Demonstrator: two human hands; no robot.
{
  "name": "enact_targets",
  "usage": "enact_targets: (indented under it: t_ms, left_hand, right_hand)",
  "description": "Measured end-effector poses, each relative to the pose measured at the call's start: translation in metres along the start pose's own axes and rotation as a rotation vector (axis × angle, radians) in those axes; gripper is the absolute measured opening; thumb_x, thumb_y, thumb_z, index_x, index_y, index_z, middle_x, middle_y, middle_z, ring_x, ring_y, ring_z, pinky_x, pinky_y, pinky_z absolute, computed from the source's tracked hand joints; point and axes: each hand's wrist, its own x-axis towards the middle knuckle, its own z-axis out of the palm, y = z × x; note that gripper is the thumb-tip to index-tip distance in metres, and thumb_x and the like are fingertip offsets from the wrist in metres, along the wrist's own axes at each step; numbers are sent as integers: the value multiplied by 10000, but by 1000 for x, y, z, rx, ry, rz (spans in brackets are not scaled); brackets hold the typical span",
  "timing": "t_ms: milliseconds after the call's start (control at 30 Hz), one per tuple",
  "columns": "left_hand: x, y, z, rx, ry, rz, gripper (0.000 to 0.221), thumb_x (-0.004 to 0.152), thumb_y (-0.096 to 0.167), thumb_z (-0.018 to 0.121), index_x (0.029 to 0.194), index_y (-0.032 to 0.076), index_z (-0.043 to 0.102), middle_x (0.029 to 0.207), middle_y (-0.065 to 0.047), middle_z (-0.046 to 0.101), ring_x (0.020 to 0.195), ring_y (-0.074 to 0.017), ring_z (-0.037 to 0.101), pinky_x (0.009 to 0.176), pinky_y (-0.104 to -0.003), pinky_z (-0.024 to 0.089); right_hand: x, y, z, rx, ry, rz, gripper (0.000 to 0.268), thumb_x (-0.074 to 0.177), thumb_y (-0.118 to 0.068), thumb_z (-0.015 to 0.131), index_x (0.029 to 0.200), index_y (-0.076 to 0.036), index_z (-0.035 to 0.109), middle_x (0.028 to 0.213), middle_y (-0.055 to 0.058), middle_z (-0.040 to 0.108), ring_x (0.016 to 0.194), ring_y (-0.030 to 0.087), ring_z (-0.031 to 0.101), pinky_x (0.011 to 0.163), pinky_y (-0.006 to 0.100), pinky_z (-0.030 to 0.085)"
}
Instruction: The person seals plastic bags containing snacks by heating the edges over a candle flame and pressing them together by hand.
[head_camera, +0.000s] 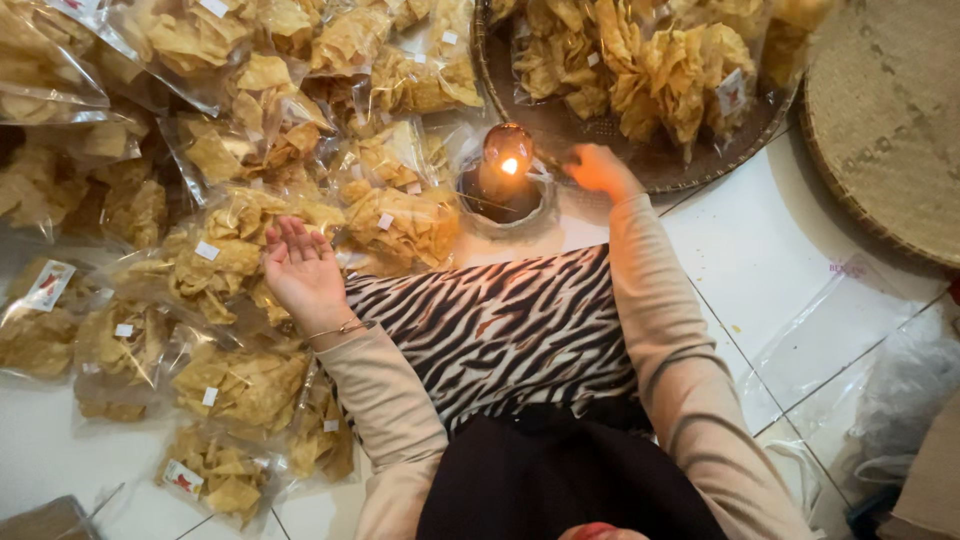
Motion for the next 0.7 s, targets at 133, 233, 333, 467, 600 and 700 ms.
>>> enact_targets:
  t_ms: [133, 233, 333, 467, 600, 700]
  left_hand:
    - [1, 1, -3, -11, -10, -15, 276, 906, 95, 574, 1179, 123, 604, 1306, -51, 649, 1217, -196, 610, 1015, -391, 470]
    - [4, 0, -6, -22, -23, -23, 265, 919, 105, 582, 1181, 136, 601, 1322, -38, 649, 1212, -186, 606, 1005, -384, 468]
    - [7, -1, -9, -40, -29, -36, 270, 916, 108, 581, 1183, 144, 603, 1330, -36, 651, 1208, -185, 607, 988, -385, 474]
    - [9, -1, -10, -39, -20, -49, 292, 903, 94, 571, 1188, 143, 608, 1337, -37, 653, 1199, -185, 615, 963, -388, 486]
    - [6, -1, -7, -52, -6, -61, 295, 909, 80, 561, 1196, 137, 600, 1337, -43, 647, 1184, -193, 619, 953, -390, 495]
    - [3, -2, -4, -72, -4, -62, 310, 909, 60, 549, 1212, 112, 594, 1345, -59, 643, 1189, -201, 622, 947, -384, 496]
  right_hand:
    - [-8, -2, -10, -4, 602, -52, 566, 909, -226, 803, 1426, -210, 573, 1400, 150, 596, 1246, 359, 583, 1027, 456, 496]
    - [5, 14, -25, -41, 903, 100, 817, 836, -199, 854, 1512, -139, 398, 1455, 169, 458, 1306, 374, 499, 1022, 496, 442]
    - [17, 42, -32, 9, 1011, 312, 895, 824, -216, 854, 1536, -97, 326, 1501, 164, 420, 1319, 366, 480, 1048, 514, 418]
    - [32, 79, -21, 29, 893, 527, 918, 816, -249, 872, 1517, -99, 300, 1527, 172, 383, 1350, 401, 425, 1067, 523, 388]
    - [47, 102, -18, -3, 961, 447, 1014, 760, -214, 912, 1524, -53, 265, 1521, 205, 371, 1354, 406, 405, 1077, 506, 367]
    - [52, 112, -22, 32, 954, 383, 984, 802, -225, 928, 1546, -70, 303, 1543, 184, 404, 1390, 388, 423, 1112, 480, 398]
